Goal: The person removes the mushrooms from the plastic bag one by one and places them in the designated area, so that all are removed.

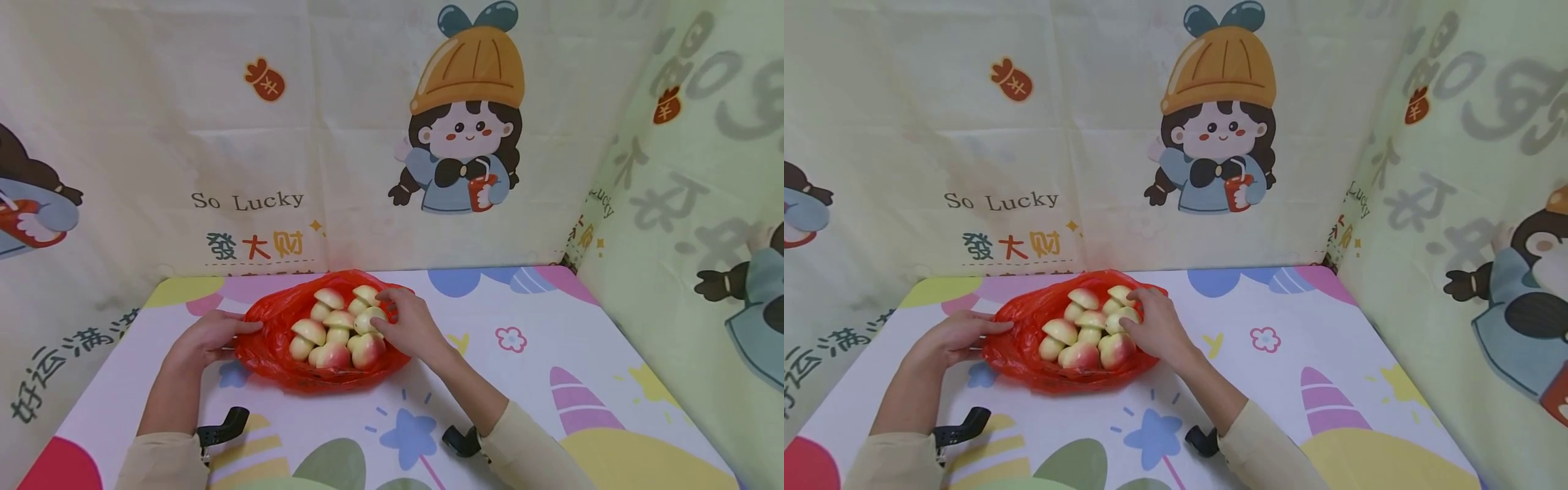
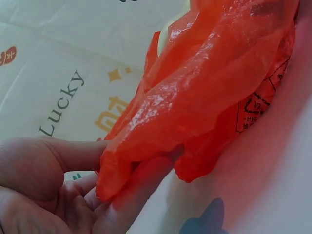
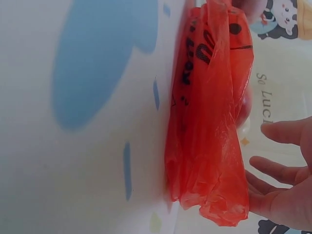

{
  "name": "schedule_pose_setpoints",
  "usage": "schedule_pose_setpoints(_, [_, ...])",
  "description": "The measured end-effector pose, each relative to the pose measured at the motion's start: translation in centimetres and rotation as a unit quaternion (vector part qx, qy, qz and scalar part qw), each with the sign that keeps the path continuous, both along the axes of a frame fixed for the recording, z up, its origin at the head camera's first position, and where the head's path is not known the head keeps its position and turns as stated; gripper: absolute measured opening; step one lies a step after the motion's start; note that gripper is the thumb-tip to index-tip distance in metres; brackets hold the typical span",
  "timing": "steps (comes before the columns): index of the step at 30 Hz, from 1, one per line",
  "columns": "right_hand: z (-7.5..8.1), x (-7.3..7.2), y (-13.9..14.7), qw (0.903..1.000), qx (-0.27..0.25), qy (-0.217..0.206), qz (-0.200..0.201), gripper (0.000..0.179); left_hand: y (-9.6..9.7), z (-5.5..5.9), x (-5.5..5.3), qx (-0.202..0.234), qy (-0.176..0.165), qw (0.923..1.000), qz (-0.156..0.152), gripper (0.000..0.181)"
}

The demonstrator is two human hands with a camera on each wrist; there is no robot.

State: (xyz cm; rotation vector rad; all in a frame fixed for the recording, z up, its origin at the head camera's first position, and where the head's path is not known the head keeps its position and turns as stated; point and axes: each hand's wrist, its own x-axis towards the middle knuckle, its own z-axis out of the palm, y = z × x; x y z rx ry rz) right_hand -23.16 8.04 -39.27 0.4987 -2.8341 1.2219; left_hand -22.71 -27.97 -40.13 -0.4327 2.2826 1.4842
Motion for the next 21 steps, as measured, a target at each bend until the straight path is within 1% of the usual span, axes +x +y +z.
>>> schedule_pose_setpoints(8, [0.0,-0.5,-0.3,0.9995,0.029,-0.015,0.002,0.043,-0.2,-0.1,0.1,0.038,-0.001,0.9993,0.003,0.065])
schedule_pose_setpoints(11, [-0.1,-0.8,-0.2,0.9993,0.03,-0.019,0.013,0.042,-0.2,-0.2,0.2,0.038,-0.003,0.9992,0.007,0.064])
schedule_pose_setpoints(13, [-0.2,-1.0,-0.2,0.999,0.032,-0.025,0.021,0.042,-0.2,-0.2,0.2,0.034,-0.002,0.9994,0.004,0.063])
schedule_pose_setpoints(19, [-0.5,-1.4,-0.3,0.9965,0.053,-0.055,0.033,0.051,-0.1,0.0,0.3,0.033,0.001,0.9994,0.006,0.063])
schedule_pose_setpoints(21, [-0.5,-1.5,-0.3,0.9959,0.06,-0.058,0.037,0.054,-0.1,0.0,0.3,0.035,0.002,0.9994,0.007,0.063])
